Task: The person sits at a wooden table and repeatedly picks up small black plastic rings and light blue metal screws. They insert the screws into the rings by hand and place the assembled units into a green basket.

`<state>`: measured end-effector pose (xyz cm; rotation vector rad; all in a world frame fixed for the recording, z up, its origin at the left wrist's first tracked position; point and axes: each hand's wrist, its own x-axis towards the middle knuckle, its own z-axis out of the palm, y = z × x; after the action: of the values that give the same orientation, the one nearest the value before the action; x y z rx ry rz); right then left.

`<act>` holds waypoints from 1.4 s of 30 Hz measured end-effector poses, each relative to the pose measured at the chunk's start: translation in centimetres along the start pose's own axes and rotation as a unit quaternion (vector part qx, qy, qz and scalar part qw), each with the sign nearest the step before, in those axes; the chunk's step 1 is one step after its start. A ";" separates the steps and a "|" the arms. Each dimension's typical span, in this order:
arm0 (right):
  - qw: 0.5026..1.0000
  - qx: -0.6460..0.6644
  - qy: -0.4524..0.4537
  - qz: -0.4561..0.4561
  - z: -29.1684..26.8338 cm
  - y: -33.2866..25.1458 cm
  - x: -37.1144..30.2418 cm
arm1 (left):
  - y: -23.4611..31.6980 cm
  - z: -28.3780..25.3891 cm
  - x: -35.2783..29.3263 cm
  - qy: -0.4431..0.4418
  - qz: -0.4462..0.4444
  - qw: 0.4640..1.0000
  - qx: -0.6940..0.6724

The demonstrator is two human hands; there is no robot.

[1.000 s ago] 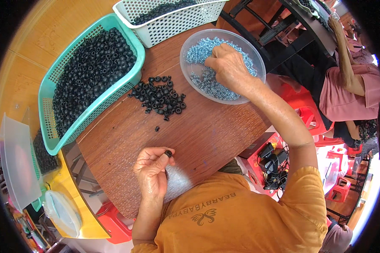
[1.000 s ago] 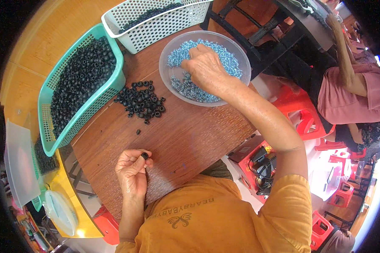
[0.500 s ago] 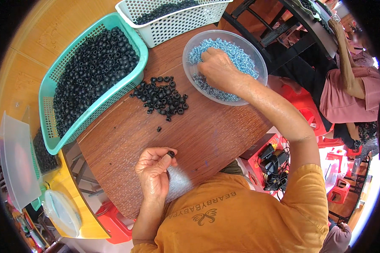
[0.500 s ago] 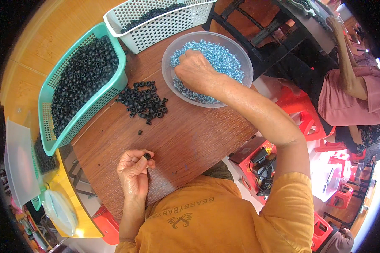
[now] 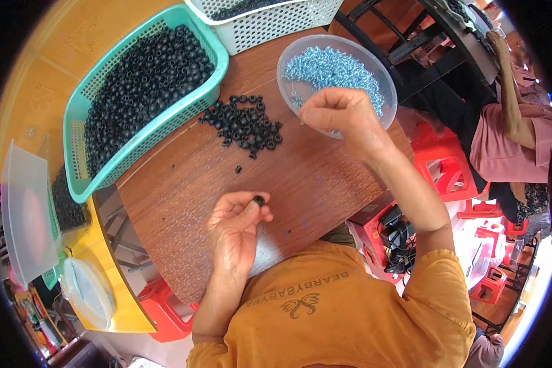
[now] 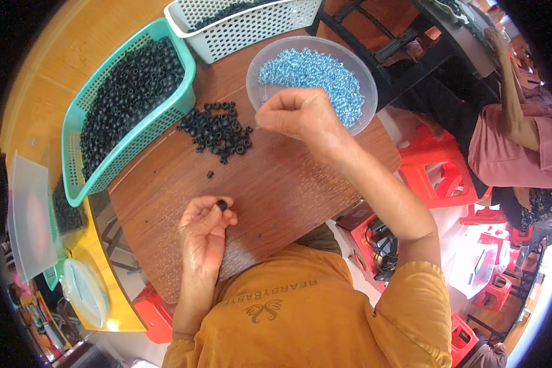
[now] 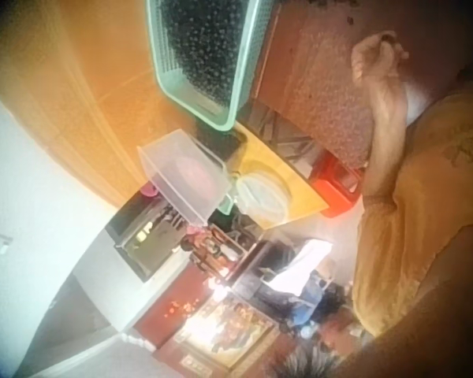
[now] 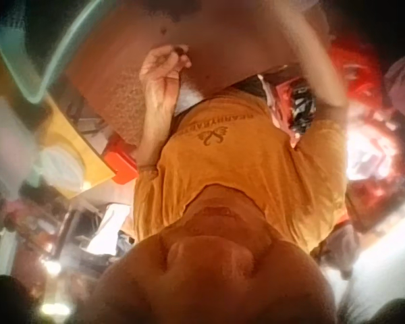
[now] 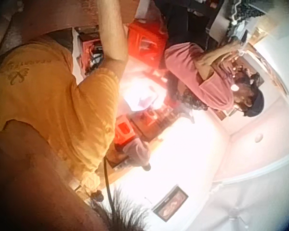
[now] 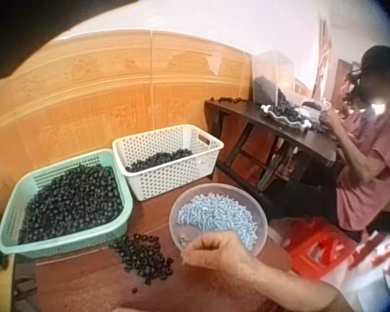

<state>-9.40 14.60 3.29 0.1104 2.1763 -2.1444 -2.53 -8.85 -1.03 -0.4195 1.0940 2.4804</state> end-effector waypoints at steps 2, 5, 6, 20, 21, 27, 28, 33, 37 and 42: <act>0.996 0.085 -0.028 0.001 1.8 0.8 -1.7 | -0.1 0.7 0.1 -0.018 0.009 1.000 -0.011; 0.993 0.114 -0.032 -0.016 4.5 1.7 -3.5 | -0.4 1.1 0.4 -0.028 0.023 0.999 -0.018; 0.996 0.074 -0.034 -0.026 5.0 2.1 -3.9 | -0.2 1.3 0.3 -0.025 0.026 0.999 -0.018; 0.890 -0.228 0.048 -0.392 7.5 4.1 -5.4 | -0.8 0.9 -0.3 -0.018 0.067 0.997 -0.044; 0.879 -0.254 0.048 -0.401 7.5 4.0 -5.6 | -0.9 0.8 -0.3 -0.019 0.067 0.997 -0.044; 0.825 -0.335 0.045 -0.452 8.3 4.4 -6.4 | -0.7 0.3 -0.3 0.002 0.059 0.997 -0.050; 0.817 -0.343 0.049 -0.461 8.4 4.6 -6.4 | -0.7 0.2 -0.3 0.006 0.059 0.997 -0.055; 0.838 -0.367 0.027 -0.403 8.4 5.1 -4.2 | -0.4 -1.4 -0.3 0.024 0.061 0.997 -0.044; 0.796 -0.445 0.005 -0.411 9.3 5.7 -1.4 | 0.2 -2.2 -0.2 0.045 0.081 0.995 -0.035; 0.748 -0.501 -0.059 -0.431 10.4 5.3 -0.5 | 0.3 -2.5 -0.2 0.036 0.091 0.995 -0.037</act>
<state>-8.26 4.33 -2.05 -1.2498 3.2684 -0.6850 -2.17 -10.97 -2.36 -0.4515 1.1164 2.6912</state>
